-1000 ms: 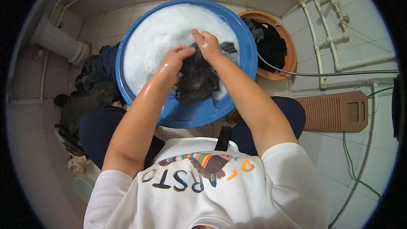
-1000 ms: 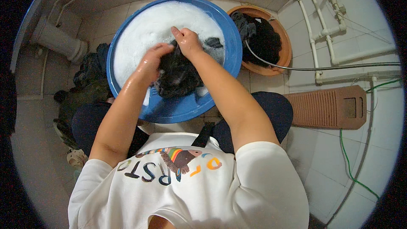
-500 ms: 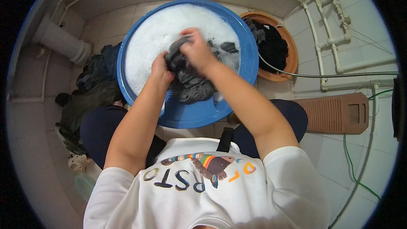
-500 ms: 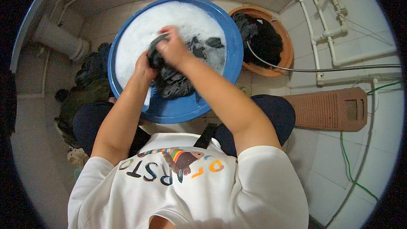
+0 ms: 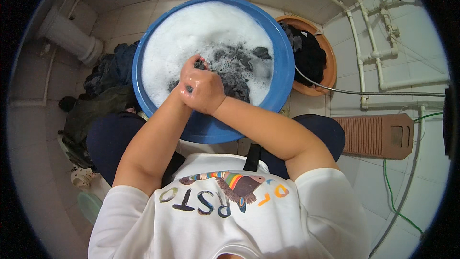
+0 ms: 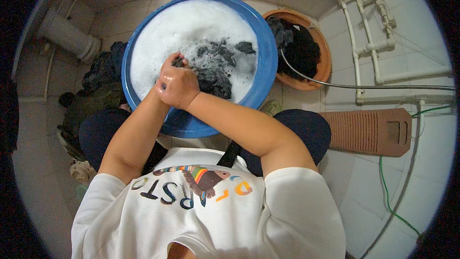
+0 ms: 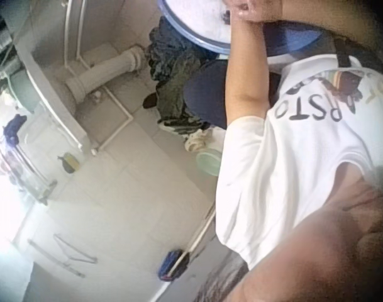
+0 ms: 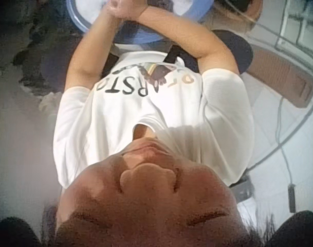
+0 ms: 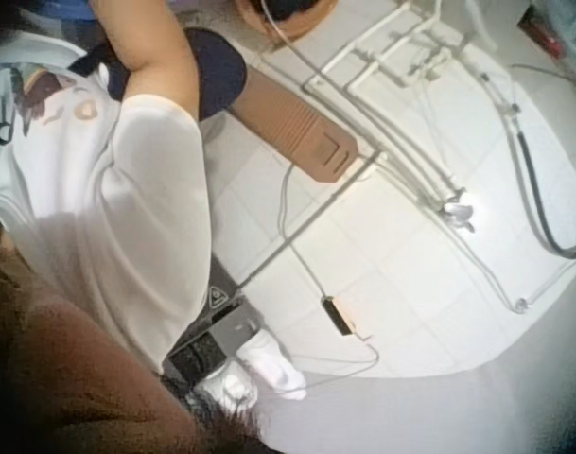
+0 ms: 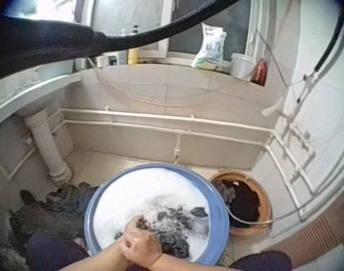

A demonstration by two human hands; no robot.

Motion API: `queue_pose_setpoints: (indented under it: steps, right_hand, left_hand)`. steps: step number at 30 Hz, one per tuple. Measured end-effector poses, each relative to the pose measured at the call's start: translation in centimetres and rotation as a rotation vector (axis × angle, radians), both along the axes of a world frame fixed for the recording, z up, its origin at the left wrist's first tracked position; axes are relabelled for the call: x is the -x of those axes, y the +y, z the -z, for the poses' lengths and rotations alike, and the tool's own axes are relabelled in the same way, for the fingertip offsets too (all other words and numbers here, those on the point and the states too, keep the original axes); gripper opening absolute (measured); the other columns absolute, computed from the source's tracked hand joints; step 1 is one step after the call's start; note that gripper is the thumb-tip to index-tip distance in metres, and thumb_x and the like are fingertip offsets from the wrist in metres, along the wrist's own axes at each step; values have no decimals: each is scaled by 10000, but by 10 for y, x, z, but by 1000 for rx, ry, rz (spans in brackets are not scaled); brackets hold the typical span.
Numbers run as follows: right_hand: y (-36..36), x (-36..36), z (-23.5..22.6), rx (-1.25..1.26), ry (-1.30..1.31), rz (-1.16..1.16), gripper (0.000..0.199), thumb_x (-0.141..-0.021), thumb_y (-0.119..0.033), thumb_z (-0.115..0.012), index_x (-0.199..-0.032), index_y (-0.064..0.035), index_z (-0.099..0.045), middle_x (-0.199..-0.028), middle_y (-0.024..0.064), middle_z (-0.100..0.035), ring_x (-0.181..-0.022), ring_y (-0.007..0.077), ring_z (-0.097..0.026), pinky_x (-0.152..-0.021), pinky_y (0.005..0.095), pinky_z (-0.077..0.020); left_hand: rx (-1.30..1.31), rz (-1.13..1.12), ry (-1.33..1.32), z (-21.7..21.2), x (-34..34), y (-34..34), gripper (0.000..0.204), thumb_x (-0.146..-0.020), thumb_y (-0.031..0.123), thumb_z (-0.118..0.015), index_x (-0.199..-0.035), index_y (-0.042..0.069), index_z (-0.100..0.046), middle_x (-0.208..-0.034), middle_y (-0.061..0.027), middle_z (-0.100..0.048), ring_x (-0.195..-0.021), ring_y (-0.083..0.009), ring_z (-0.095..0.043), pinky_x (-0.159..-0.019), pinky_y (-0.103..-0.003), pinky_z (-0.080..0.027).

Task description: The person hand-washes a dark garment in a blue basin filled with soapy water. They repeatedly submerge, scrub, and wring the fabric by hand throughout the clip.

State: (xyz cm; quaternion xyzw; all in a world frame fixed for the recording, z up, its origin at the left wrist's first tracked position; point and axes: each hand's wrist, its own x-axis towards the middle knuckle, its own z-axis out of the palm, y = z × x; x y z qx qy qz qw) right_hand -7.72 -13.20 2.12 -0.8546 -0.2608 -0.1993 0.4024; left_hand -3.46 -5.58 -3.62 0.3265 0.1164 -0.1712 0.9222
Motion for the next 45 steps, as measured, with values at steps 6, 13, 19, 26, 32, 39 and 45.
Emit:
queue_pose_setpoints:
  steps: [6, 13, 19, 26, 32, 39, 45]
  right_hand:
    - [-49, -49, 12, -56, 267, 425, 176, -695, -250, -545, -659, -93, -616, -752, 157, -594, -691, 349, -569, -608, 416, -474]
    - [-9, -11, -2, -61, 105, 135, 122, -695, -201, -583, -654, -87, -571, -739, 125, -577, -673, 333, -556, -588, 396, -463]
    - [-74, -74, 13, -92, 413, 502, 370, -762, -410, -585, -700, -47, -552, -802, 151, -560, -708, 331, -544, -630, 387, -442]
    - [-83, -64, 16, -69, 949, 16, 668, -671, -491, -663, -1105, -2, -525, -1020, 181, -588, -952, 253, -556, -831, 323, -412]
    - [-98, -84, 63, -1217, 1015, -7, 220, -734, -119, -537, -920, -3, -563, -846, 101, -594, -785, 204, -576, -732, 324, -459]
    - [-8, -23, -21, -385, 508, -129, 246, -702, -179, -556, -905, -48, -508, -852, 131, -578, -806, 253, -579, -717, 343, -453]
    - [-28, -23, 14, 17, -143, 36, 177, -670, -281, -601, -633, -110, -579, -736, 103, -585, -696, 314, -579, -617, 382, -471]
  left_hand:
    - [-109, -53, 430, -46, 3, -30, 216, -841, 240, -464, -851, 37, -540, -746, -85, -562, -693, -209, -544, -631, -393, -453]
    - [-151, 24, 207, -4, -15, 3, 348, -825, 383, -504, -893, 42, -517, -817, -109, -566, -744, -221, -545, -669, -367, -457]
    - [-497, 478, 75, -67, 1, -11, 305, -767, 278, -627, -954, 40, -593, -914, -94, -602, -846, -187, -570, -776, -288, -430]
    - [-5, 48, -136, -66, -33, 28, 305, -837, 244, -497, -1063, 39, -498, -1000, -103, -575, -938, -226, -548, -867, -375, -416]
    - [57, -385, 214, -63, -41, 31, 407, -864, 409, -440, -1029, 55, -553, -1058, -108, -574, -1009, -263, -525, -946, -439, -344]
    - [407, 30, -75, 86, -30, 33, 280, -841, 320, -487, -973, 81, -547, -956, -116, -580, -875, -249, -559, -839, -391, -437]
    - [-39, -21, 157, -8, 4, -6, 265, -823, 271, -468, -973, 60, -526, -889, -91, -581, -796, -219, -565, -773, -361, -453]
